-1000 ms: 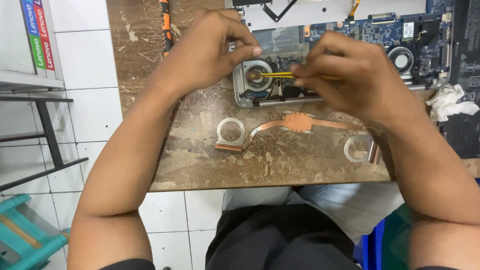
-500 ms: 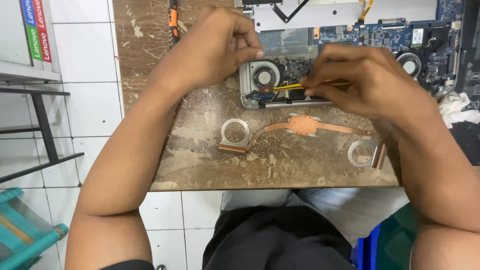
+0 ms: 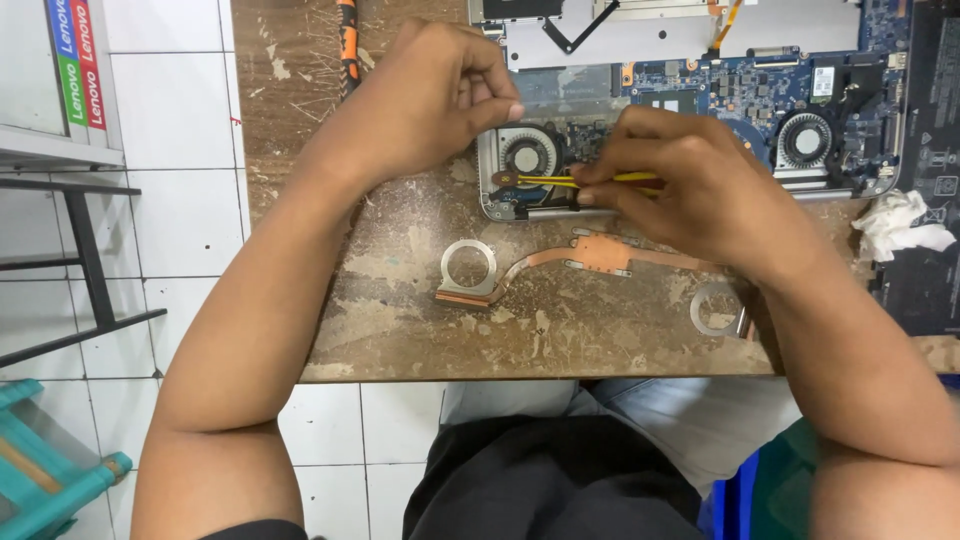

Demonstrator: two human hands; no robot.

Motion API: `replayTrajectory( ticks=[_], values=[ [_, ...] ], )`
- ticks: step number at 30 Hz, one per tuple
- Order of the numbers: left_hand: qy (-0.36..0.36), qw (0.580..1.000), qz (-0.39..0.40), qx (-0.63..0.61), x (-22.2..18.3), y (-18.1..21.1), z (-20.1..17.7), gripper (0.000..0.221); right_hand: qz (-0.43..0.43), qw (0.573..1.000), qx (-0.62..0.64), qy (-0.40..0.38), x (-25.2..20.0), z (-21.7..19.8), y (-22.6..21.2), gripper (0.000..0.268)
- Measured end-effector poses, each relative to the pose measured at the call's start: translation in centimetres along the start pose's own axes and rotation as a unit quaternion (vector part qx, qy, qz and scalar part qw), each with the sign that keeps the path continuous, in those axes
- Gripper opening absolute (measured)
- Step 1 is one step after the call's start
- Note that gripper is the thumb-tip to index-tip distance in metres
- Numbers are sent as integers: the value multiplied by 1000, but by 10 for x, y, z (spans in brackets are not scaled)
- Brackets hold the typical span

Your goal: The person applies thermal paste to a copper heat sink using a small yellow tool. They then use the tool to spread the paste onto the CPU and GPU areas of the laptop motherboard.

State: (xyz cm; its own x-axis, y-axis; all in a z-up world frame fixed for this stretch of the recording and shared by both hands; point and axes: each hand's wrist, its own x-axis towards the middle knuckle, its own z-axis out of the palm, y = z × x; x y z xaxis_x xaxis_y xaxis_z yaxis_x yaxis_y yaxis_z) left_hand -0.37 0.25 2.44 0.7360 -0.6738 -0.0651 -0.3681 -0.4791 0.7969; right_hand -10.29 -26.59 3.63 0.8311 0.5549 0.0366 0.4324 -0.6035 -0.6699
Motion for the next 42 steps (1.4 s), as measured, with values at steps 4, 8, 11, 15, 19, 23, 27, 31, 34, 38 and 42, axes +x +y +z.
replayTrajectory(
  ticks=[4, 8, 11, 15, 19, 23, 27, 31, 34, 38, 42],
  values=[
    [-2, 1000, -8, 14, 0, -2, 0, 10, -36, 999, 16, -9, -2, -4, 6, 16],
    [-20, 998, -58, 30, 1, 5, -3, 9, -45, 999, -3, -26, -3, -17, 8, 13],
    [-25, 997, -64, 28, 2, -1, -2, 10, -44, 998, -10, -34, -4, -21, 13, 12],
    [-14, 1000, -12, 15, 4, -7, 0, 15, -29, 999, -8, -28, -5, -21, 17, 10],
    [-5, 1000, 18, 9, 5, -15, 2, 19, -43, 999, -2, -19, -6, -26, 17, 8],
    [1, 999, 49, -1, 6, -15, 1, 18, -56, 998, -20, -27, -4, -25, 18, 11],
    [1, 998, 56, 1, 6, -20, 3, 18, -54, 997, -52, -33, 0, -18, 17, 6],
    [-3, 1000, 19, 13, 4, -11, -1, 18, -13, 997, -67, -31, -1, -14, 3, 8],
    [-18, 999, -44, 19, 1, -5, -2, 16, 26, 996, -80, -35, -2, -8, -5, 13],
    [0, 999, -20, 31, 2, -12, 1, 16, -5, 998, -54, 11, -2, 6, -10, 17],
    [19, 1000, 13, 19, 2, -11, 1, 20, -13, 996, -81, 42, -4, 20, -10, 17]
  ],
)
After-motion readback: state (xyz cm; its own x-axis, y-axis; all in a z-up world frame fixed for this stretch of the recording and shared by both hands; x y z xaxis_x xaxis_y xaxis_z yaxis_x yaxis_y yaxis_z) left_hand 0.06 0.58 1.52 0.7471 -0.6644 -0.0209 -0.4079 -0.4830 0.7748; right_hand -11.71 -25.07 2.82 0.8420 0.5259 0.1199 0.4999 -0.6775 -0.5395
